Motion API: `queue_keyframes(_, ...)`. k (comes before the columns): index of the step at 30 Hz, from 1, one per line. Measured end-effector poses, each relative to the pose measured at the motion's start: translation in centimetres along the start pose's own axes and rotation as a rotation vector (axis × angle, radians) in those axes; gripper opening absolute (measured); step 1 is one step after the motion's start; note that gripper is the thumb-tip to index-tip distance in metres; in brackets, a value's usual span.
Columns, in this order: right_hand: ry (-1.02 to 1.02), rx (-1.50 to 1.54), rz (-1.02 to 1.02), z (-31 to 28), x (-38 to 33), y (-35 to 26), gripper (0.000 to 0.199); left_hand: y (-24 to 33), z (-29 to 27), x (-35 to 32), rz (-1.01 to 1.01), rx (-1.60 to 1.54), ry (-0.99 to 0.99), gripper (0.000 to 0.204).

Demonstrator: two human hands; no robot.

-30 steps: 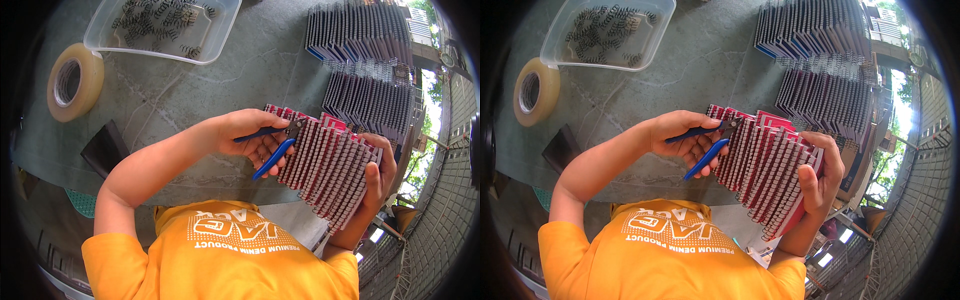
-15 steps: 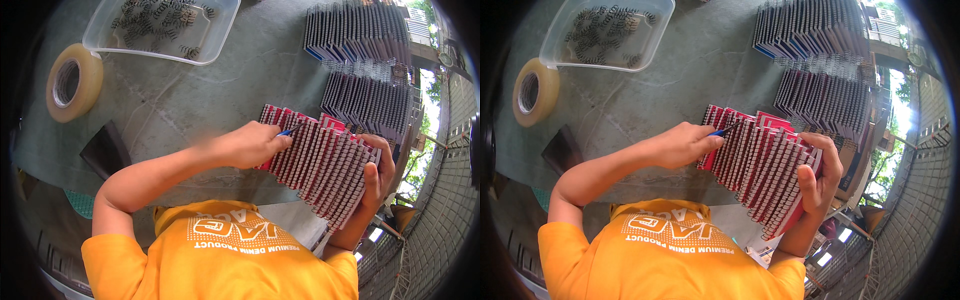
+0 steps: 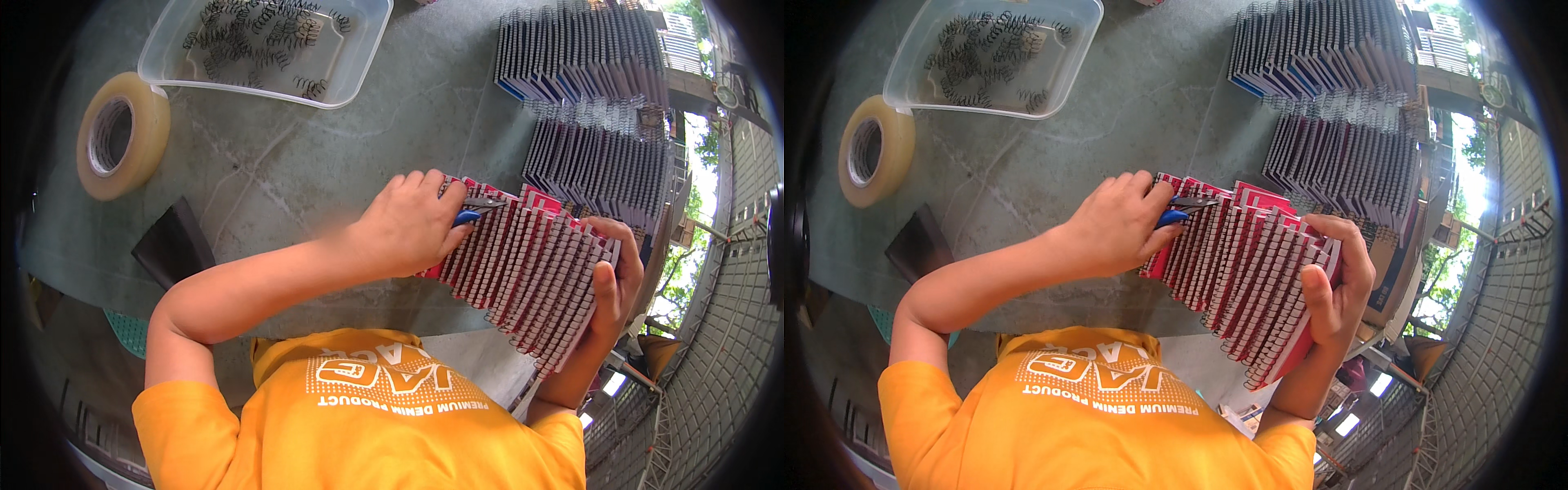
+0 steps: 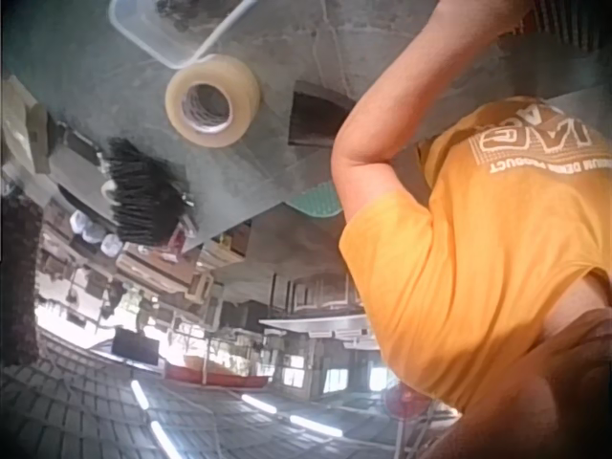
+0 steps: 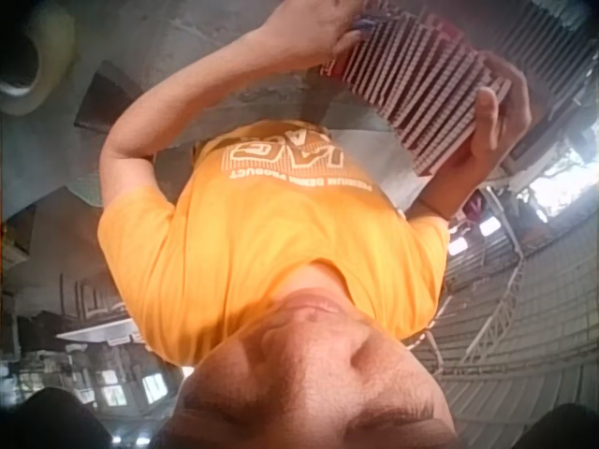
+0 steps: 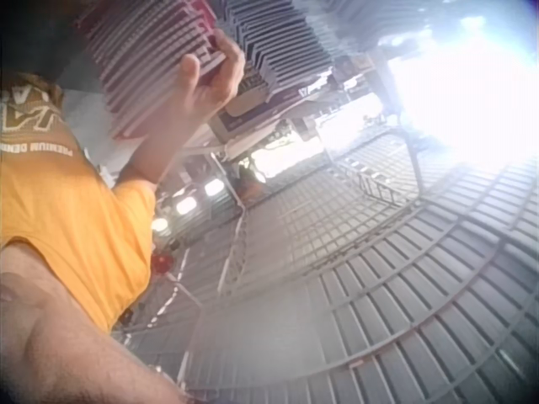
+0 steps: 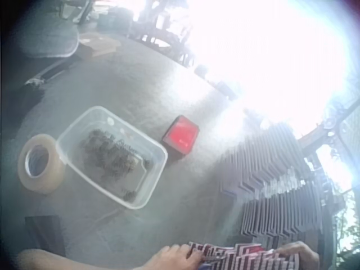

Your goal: The person trims the spiral wire of several notebooks using pliers and stacks them on a table.

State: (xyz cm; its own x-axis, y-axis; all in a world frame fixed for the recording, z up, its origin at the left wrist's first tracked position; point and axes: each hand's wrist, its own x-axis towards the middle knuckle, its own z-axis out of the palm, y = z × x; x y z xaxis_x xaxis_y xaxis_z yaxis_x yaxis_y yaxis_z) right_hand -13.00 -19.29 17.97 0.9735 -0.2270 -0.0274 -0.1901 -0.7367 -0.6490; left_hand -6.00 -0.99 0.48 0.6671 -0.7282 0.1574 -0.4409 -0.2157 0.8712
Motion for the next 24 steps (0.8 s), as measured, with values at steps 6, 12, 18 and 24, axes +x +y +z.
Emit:
queue_keyframes(6, 0.002, 0.005, -0.004, 0.0, 0.0, 0.0, 0.058, -0.9, -2.8, 2.7, -0.46, -0.979, -0.639, 0.051)
queue_keyframes(12, -0.004, -0.013, -0.029, -0.2, 0.1, 0.3, 0.058, -0.8, -2.2, 4.1, -0.573, -1.275, -0.726, 0.051)
queue_keyframes(18, 0.011, -0.034, -0.041, -0.1, 0.0, 0.3, 0.059, -1.1, -3.2, 4.4, -0.52, -1.168, -0.77, 0.048)
queue_keyframes(24, 0.011, -0.033, -0.016, -0.1, 0.0, 0.4, 0.06, 0.5, -0.5, 2.2, 0.007, 0.127, -0.081, 0.038)
